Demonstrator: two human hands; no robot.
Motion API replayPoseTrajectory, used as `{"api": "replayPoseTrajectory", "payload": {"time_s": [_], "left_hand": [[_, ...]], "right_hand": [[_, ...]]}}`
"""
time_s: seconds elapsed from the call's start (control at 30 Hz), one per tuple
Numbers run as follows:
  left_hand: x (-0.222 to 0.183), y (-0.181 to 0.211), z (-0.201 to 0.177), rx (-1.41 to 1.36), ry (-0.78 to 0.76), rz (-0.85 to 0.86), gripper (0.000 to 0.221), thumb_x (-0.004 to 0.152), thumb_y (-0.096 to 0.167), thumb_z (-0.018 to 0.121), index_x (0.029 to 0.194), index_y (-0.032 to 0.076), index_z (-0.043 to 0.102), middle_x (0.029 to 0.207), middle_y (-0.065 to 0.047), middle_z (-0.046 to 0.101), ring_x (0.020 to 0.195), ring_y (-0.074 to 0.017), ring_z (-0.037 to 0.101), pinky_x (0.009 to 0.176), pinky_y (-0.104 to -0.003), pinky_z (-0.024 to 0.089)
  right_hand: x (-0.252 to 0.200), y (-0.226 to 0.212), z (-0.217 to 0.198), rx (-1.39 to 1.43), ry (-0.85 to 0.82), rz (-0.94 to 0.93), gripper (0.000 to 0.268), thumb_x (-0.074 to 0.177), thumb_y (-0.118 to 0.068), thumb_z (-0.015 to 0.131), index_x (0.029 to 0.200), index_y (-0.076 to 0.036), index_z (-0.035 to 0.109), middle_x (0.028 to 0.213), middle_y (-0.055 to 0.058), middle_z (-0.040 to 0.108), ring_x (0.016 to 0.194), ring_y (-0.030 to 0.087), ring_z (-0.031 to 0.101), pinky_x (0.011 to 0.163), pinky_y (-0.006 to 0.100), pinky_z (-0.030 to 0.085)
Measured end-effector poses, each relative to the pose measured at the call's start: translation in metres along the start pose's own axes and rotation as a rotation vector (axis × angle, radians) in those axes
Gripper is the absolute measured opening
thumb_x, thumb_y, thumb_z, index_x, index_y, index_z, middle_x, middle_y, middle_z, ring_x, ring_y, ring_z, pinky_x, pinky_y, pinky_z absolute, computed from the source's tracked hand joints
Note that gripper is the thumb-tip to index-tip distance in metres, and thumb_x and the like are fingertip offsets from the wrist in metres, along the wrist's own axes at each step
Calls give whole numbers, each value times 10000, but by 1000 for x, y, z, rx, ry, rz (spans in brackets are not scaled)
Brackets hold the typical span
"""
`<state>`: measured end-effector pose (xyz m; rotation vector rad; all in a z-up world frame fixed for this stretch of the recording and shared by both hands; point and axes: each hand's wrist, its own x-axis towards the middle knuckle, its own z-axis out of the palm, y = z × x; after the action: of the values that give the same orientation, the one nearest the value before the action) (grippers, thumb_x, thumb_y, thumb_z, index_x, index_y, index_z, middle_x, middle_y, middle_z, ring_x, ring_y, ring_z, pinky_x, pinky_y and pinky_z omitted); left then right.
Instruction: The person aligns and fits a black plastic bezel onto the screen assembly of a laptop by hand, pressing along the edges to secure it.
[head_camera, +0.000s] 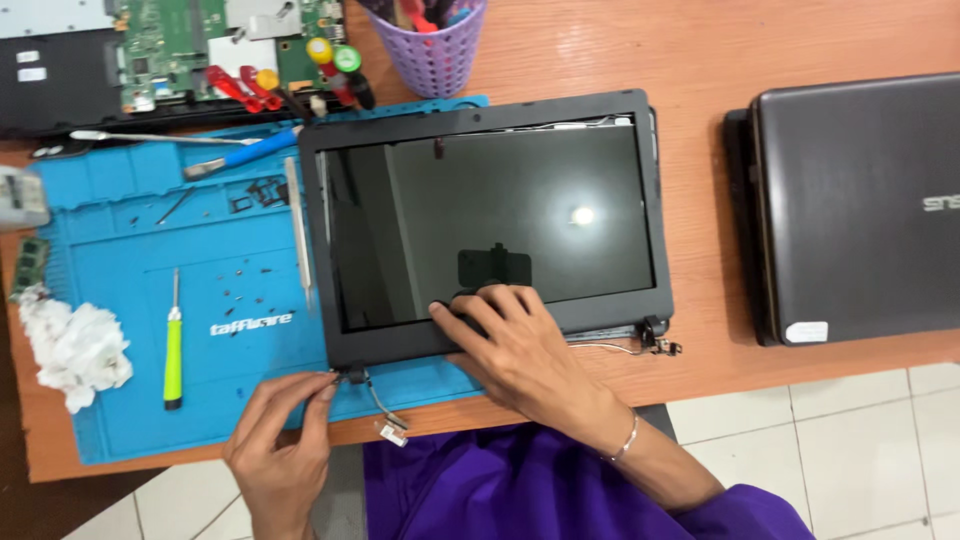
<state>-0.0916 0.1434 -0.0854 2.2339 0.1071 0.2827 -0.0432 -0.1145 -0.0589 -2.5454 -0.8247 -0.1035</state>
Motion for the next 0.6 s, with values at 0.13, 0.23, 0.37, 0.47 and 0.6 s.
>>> {"api": "replayPoseTrajectory", "payload": {"time_s": [0.13, 0.23, 0.37, 0.47, 0.6], "left_hand": [[-1, -4, -2, 31, -27, -55, 130, 870, -22, 757, 986, 35, 766, 1002, -95, 750, 922, -186, 747, 653, -269, 598], [-2, -6, -1, 61, -32, -68, 117, 880, -2, 764, 987, 44, 766, 1001, -91, 751, 928, -184, 749, 625, -270, 593], [-5, -10, -1, 90, -30, -35, 116, 893, 10, 771, 1000, 54, 769, 1013, -93, 747, 955, -189, 744, 690, -281, 593], [-5, -12, -2, 91, -47, -46, 117, 893, 12, 767, 1002, 53, 768, 1008, -95, 747, 946, -184, 744, 673, -278, 580], [-6, -12, -2, 104, -38, -45, 116, 898, 16, 775, 1009, 50, 770, 1015, -100, 746, 957, -186, 740, 690, -284, 568]], "right_hand": [[-4, 4, 5, -8, 1, -29, 500, 910, -255, 742, 1336, -28, 612, 1182, 89, 595, 1087, 265, 545, 904, 410, 432], [-4, 7, 7, -4, 6, -45, 493, 907, -254, 744, 1329, -29, 625, 1168, 85, 595, 1072, 259, 538, 875, 399, 428], [-4, 9, 5, 45, -7, -37, 493, 902, -259, 750, 1330, -39, 640, 1154, 67, 599, 1053, 242, 533, 862, 384, 428], [-4, 7, 5, 87, 14, -41, 483, 918, -259, 752, 1331, -37, 634, 1161, 62, 599, 1064, 239, 531, 858, 382, 421], [-2, 6, 9, 79, 21, -43, 487, 919, -266, 753, 1333, -39, 632, 1157, 61, 601, 1059, 243, 528, 858, 387, 420]]}}
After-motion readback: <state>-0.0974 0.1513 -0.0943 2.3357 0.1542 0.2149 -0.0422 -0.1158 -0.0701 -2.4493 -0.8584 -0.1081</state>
